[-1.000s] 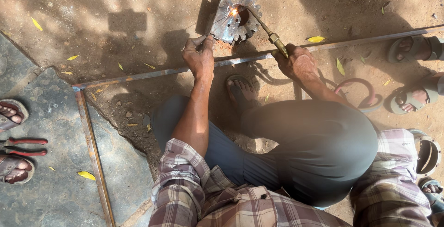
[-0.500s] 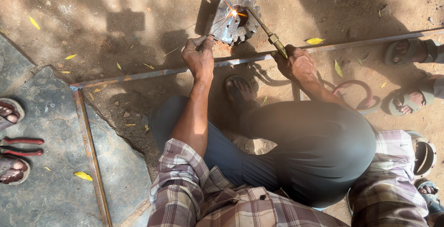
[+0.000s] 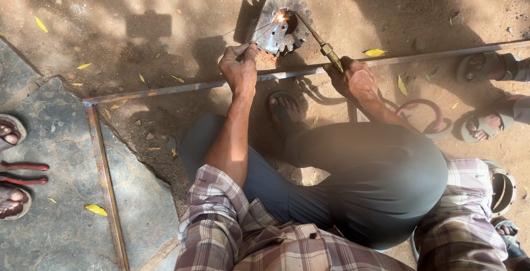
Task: The person crouches on the ground holding a gas torch, directing the flame at a metal piece resting on the ground, producing sparks and glowing hot spots. The other hand steadies a thin wire or rod near the workpiece as the torch flame is moved around the metal.
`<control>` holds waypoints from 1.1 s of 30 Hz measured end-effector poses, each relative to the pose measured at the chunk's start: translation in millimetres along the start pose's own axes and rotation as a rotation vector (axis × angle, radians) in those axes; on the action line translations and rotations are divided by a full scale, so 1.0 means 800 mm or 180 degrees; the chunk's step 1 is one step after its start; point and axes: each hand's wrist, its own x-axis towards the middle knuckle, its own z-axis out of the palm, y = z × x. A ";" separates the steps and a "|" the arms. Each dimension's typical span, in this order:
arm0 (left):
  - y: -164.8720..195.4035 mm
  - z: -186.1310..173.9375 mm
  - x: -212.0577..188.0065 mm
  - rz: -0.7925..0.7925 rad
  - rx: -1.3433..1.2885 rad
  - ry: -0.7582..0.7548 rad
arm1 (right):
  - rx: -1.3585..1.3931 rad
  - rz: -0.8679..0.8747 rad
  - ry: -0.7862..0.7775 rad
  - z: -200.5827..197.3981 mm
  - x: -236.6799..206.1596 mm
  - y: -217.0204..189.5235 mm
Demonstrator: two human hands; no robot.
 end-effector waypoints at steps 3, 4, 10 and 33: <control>0.001 -0.001 -0.001 0.0033 -0.0011 0.0014 | -0.0079 -0.0096 0.0111 0.000 0.002 0.001; 0.000 0.000 -0.001 0.0011 -0.0012 0.0039 | -0.0073 -0.0071 0.0074 0.001 0.003 0.001; -0.007 0.002 0.004 0.0172 0.0102 0.0210 | -0.0168 -0.0113 0.0054 0.006 0.008 0.006; -0.007 0.000 0.003 0.0152 0.0054 0.0157 | -0.0115 -0.0071 0.0038 0.000 -0.001 -0.001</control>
